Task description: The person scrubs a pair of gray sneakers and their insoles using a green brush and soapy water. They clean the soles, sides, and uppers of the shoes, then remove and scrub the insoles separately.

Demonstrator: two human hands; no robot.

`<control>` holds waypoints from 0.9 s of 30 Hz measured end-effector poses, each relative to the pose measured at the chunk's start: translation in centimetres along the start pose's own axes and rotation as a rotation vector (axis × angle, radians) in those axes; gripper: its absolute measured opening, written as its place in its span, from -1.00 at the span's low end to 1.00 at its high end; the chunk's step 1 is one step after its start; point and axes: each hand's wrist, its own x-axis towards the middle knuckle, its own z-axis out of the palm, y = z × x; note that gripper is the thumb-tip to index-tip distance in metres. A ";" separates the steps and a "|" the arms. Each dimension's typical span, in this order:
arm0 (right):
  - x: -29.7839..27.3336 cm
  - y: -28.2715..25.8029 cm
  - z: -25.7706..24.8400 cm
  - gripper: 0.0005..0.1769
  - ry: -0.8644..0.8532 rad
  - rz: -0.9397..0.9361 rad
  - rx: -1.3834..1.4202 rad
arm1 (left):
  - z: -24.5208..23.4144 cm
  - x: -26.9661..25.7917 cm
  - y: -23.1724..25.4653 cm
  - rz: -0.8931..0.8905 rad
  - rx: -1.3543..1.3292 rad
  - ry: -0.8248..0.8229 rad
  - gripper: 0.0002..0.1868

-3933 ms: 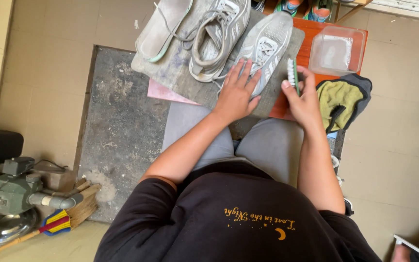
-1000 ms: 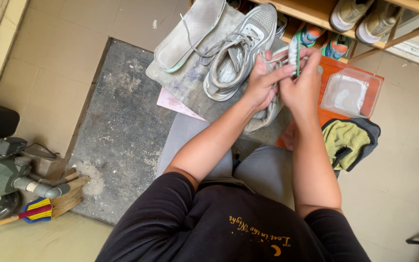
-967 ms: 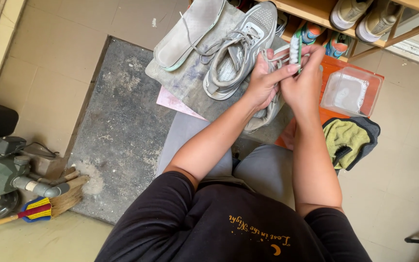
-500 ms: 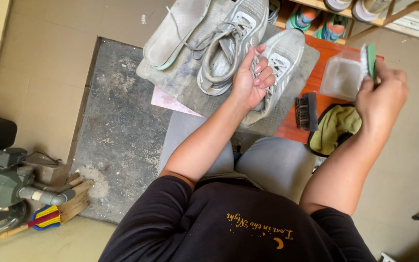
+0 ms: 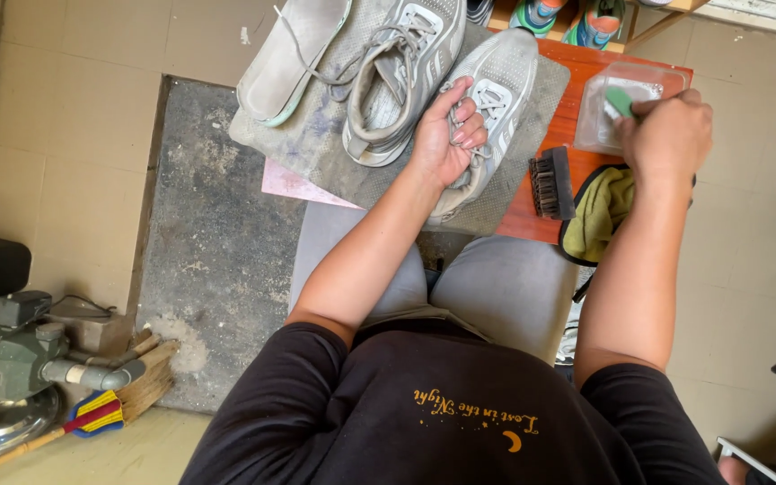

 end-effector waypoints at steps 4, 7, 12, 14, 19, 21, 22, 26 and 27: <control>0.4 0.7 2.3 -0.73 0.177 -0.170 0.014 | -0.5 0.1 -0.1 0.004 0.007 -0.043 -0.93; 0.6 -0.2 1.2 -0.80 0.094 -0.210 0.015 | -0.4 0.1 0.0 0.010 0.018 -0.043 -0.94; 0.9 -1.3 -1.0 -0.70 -0.080 -0.095 0.080 | -0.7 0.3 -0.4 0.033 0.068 -0.071 -0.92; 0.2 -2.3 -2.9 -0.62 -0.182 -0.050 0.095 | -1.5 0.7 -0.3 0.028 0.037 -0.062 -0.78; -2.1 -0.8 -4.4 -0.73 0.045 -0.127 0.518 | -1.1 -0.5 0.4 0.020 -0.087 -0.248 -0.63; -3.2 -3.3 -6.1 -0.71 0.053 -0.096 0.743 | -0.5 -0.4 0.6 0.025 -0.099 -0.327 -0.60; -3.6 -4.8 -6.4 -0.69 0.042 -0.267 0.815 | -0.2 -0.5 0.6 0.045 -0.102 -0.320 -0.59; -7.0 -13.2 -9.0 -0.56 0.012 -0.660 0.679 | -0.1 0.3 0.1 0.105 -0.098 -0.316 -0.61; -7.6 -14.5 -8.6 -0.56 0.010 -0.664 0.679 | -0.2 0.6 -0.3 0.109 -0.099 -0.315 -0.61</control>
